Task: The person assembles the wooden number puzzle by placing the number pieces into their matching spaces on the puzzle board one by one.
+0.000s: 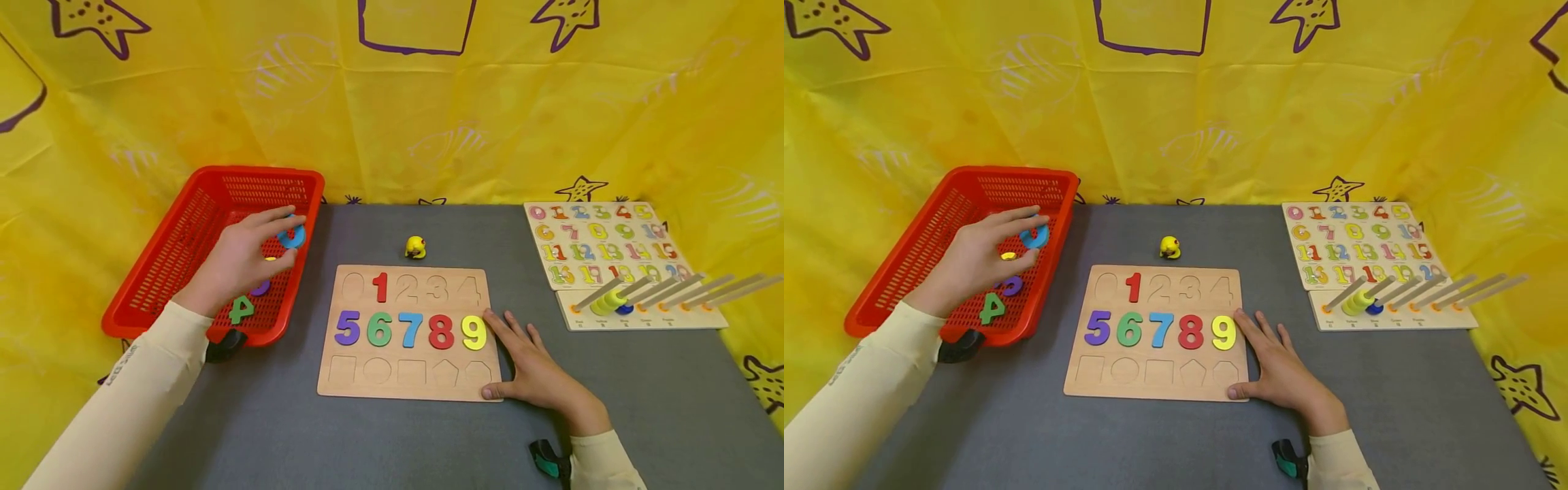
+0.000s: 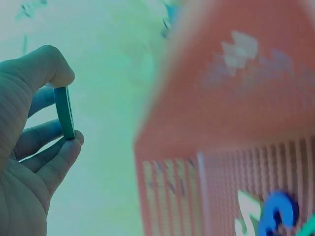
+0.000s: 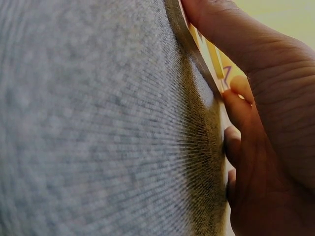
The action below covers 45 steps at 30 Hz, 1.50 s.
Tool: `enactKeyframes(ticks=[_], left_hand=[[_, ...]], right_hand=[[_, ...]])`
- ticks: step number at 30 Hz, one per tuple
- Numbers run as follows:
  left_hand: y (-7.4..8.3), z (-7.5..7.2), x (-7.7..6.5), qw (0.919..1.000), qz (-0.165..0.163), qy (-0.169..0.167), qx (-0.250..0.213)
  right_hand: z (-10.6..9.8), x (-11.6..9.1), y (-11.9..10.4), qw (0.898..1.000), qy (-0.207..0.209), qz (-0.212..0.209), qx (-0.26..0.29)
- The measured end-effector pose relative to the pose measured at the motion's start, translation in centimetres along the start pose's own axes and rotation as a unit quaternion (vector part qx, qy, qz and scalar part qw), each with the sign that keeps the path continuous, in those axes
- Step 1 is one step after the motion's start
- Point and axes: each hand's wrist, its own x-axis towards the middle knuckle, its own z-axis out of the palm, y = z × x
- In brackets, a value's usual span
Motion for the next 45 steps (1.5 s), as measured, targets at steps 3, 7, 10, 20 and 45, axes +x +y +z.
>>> enactKeyframes(ticks=[3,7,10,20,45], left_hand=[[2.0,0.7,-0.2,0.9992,0.035,0.015,-0.015],[4.3,1.9,-0.6,0.9973,0.062,-0.001,-0.039],[5.6,3.1,-0.8,0.9957,0.073,-0.021,-0.053],[7.1,8.8,-1.5,0.9969,0.018,-0.004,-0.076],[2.5,16.2,-2.1,0.9845,-0.113,-0.022,-0.132]], right_hand=[[0.0,-0.1,0.1,1.000,-0.001,0.001,0.001],[0.0,0.0,0.1,1.000,-0.002,0.003,0.002],[0.0,0.0,0.1,1.000,-0.003,0.005,0.003],[-0.1,0.0,0.0,1.000,-0.001,0.002,0.004],[0.1,0.3,0.3,1.000,-0.002,0.009,0.005]])
